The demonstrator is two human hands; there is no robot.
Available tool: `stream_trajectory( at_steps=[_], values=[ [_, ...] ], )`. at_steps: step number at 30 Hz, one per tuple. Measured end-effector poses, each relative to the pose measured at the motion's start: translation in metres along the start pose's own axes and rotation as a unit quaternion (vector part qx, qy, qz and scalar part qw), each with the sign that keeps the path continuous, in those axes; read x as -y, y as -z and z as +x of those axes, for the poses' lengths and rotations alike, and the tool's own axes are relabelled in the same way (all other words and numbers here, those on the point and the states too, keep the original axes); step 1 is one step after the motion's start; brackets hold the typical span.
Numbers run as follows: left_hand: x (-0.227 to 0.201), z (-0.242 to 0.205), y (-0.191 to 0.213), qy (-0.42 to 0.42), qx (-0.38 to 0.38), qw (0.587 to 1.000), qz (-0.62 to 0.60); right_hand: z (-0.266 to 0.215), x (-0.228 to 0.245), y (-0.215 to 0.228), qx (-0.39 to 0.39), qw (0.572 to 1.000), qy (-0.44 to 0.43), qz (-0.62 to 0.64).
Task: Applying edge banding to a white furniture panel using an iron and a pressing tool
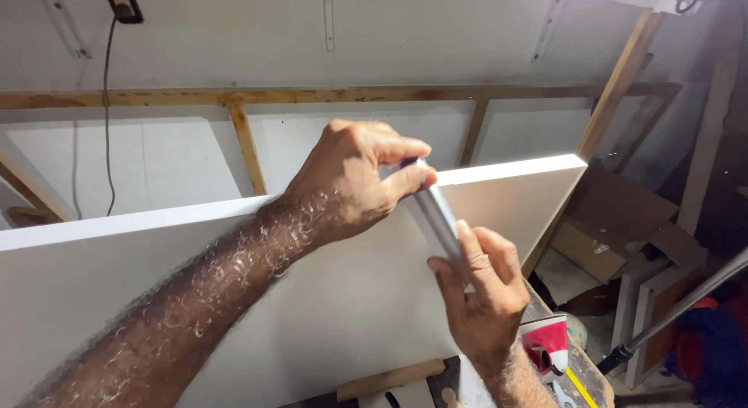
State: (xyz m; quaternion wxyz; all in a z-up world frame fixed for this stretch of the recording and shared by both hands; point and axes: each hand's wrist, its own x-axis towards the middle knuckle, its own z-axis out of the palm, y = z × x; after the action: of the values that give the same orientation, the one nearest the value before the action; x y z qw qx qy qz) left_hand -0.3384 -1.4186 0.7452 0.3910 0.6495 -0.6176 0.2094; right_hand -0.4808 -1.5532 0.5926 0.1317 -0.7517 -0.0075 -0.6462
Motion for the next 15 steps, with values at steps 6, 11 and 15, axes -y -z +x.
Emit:
stream_trajectory(
  at_steps=[6, 11, 15],
  values=[
    [0.007, 0.0, 0.009, 0.013, -0.012, 1.0, 0.016, 0.012, -0.001, -0.003, 0.031, 0.999, 0.03, 0.01],
    [0.007, 0.007, 0.039, 0.059, -0.047, 0.996, -0.041, 0.035, 0.017, -0.021, 0.0, 0.998, 0.054, 0.035],
    [0.001, 0.003, 0.053, 0.109, -0.036, 0.991, -0.073, 0.036, 0.025, -0.027, -0.018, 0.998, 0.05, 0.032]
  ],
)
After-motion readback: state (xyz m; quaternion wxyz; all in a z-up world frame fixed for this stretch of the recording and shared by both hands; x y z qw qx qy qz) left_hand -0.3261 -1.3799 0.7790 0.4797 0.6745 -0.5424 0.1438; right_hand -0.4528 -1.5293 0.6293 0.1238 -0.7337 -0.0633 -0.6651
